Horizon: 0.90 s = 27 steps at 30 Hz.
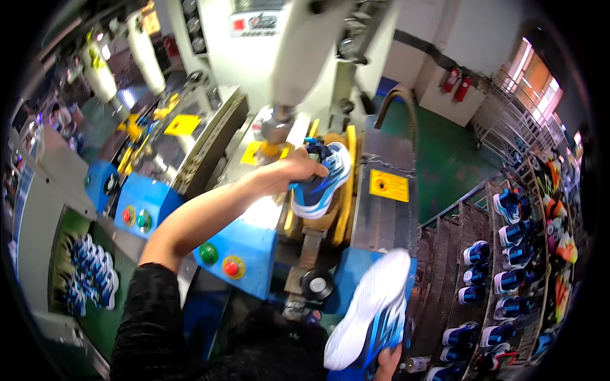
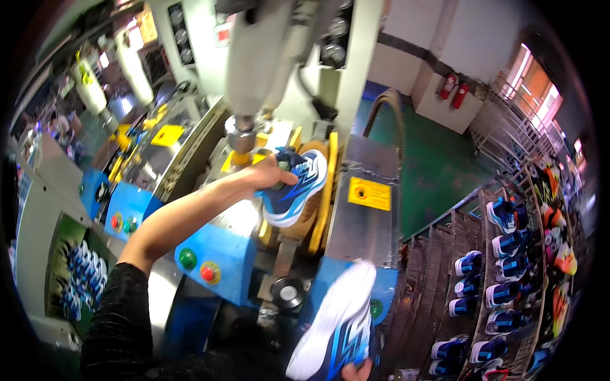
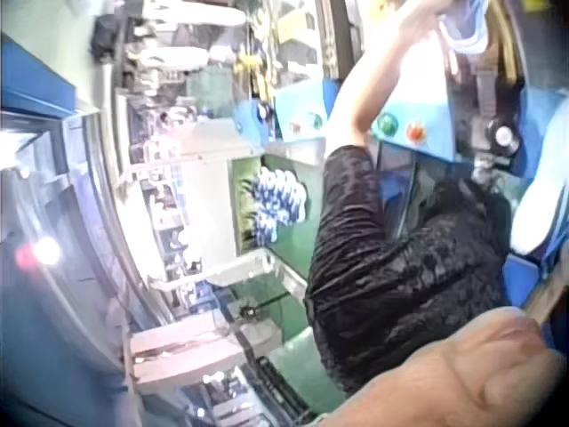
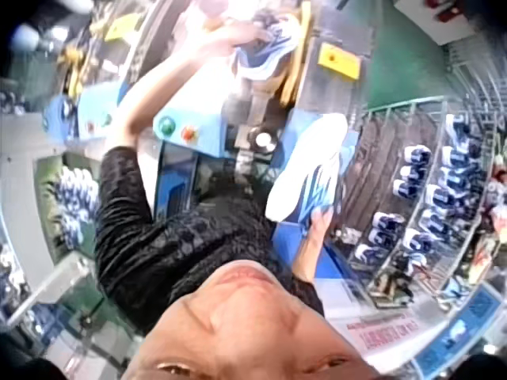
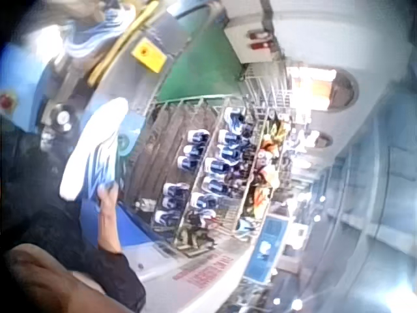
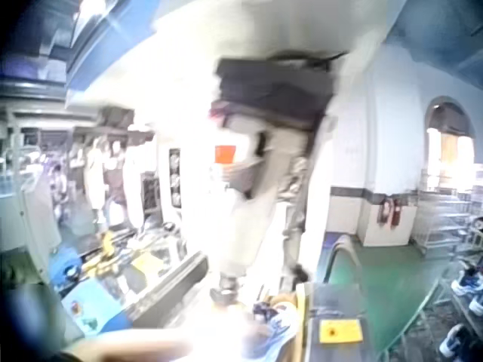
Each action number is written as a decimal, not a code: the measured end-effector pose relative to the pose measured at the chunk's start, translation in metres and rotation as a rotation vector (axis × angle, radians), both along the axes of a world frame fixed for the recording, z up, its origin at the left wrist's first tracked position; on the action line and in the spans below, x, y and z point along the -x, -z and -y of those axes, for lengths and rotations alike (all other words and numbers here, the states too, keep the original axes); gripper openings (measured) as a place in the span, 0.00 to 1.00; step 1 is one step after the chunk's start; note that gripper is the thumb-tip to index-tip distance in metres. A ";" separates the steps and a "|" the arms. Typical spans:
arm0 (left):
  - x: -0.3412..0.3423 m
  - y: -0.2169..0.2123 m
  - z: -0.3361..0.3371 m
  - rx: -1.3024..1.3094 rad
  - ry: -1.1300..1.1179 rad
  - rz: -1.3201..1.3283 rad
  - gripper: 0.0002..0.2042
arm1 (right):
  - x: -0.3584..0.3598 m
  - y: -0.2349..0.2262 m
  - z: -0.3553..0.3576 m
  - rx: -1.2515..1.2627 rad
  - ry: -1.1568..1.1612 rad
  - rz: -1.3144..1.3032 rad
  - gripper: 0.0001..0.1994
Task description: The person repeatedly picks up blue and white sneakers from a metal table, places them into a yellow and blue processing machine, and then removes them to place them back on the table. The person handles the shoes one at a time in a continuous loop.
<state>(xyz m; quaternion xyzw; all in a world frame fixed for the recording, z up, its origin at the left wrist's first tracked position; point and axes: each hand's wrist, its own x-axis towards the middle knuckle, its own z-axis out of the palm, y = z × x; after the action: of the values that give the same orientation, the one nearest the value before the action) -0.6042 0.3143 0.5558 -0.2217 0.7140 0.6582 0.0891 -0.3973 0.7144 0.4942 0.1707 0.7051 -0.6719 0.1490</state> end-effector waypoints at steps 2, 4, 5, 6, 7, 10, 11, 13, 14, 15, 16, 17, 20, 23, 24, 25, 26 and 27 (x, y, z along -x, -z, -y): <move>-0.095 -0.013 0.012 -0.009 -0.001 -0.234 0.21 | 0.033 -0.002 0.034 0.083 -0.023 0.013 0.29; -0.193 -0.022 0.018 -0.222 -0.107 -0.131 0.39 | 0.095 -0.009 0.080 0.375 -0.034 0.126 0.31; -0.240 -0.001 0.020 -0.284 -0.094 -0.446 0.43 | 0.139 -0.022 0.112 0.451 -0.188 0.260 0.25; -0.295 0.000 0.014 -0.423 -0.312 -0.330 0.46 | 0.185 -0.034 0.151 0.516 -0.355 0.384 0.19; -0.337 0.007 0.001 -0.483 -0.499 -0.339 0.46 | 0.224 -0.044 0.180 0.322 -0.446 0.346 0.18; -0.427 0.039 -0.024 -0.508 -0.889 -0.381 0.44 | 0.311 -0.027 0.251 0.065 -0.588 0.221 0.16; -0.449 0.061 -0.032 -0.396 -1.010 -0.472 0.35 | 0.332 0.000 0.269 -0.121 -0.650 -0.090 0.17; -0.485 0.088 -0.051 -0.344 -1.233 -0.222 0.27 | 0.324 0.072 0.300 -0.730 -0.568 -0.606 0.25; -0.503 0.095 -0.061 -0.286 -1.360 -0.098 0.23 | 0.288 0.096 0.323 -0.734 -0.467 -0.796 0.29; -0.520 0.099 -0.071 -0.235 -1.470 0.037 0.20 | 0.257 0.107 0.332 -0.756 -0.348 -0.973 0.33; -0.528 0.105 -0.082 -0.202 -1.503 0.018 0.22 | 0.258 0.102 0.326 -0.678 -0.425 -0.830 0.38; -0.530 0.102 -0.079 -0.199 -1.518 0.143 0.23 | 0.271 0.093 0.316 -0.685 -0.510 -0.662 0.37; -0.518 0.083 -0.066 -0.500 -1.582 0.274 0.23 | 0.279 0.081 0.311 -0.766 -0.428 -0.799 0.38; -0.508 0.076 -0.057 -0.561 -1.592 0.380 0.22 | 0.278 0.077 0.327 -0.690 -0.438 -0.720 0.37; -0.505 0.081 -0.055 -0.472 -1.461 0.354 0.24 | 0.280 0.075 0.324 -0.727 -0.466 -0.703 0.36; -0.503 0.092 -0.045 -0.386 -1.341 0.288 0.26 | 0.276 0.067 0.324 -0.751 -0.434 -0.725 0.35; -0.498 0.102 -0.033 -0.409 -1.342 0.253 0.22 | 0.277 0.064 0.325 -0.774 -0.443 -0.725 0.35; -0.490 0.110 -0.020 -0.431 -1.357 0.239 0.18 | 0.278 0.063 0.323 -0.798 -0.473 -0.709 0.36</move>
<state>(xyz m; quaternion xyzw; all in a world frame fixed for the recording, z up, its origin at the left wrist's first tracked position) -0.1138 0.3344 0.4462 -0.6644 0.2586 0.6658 -0.2201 -0.6751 0.3912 0.4310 -0.1837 0.9295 -0.3189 -0.0258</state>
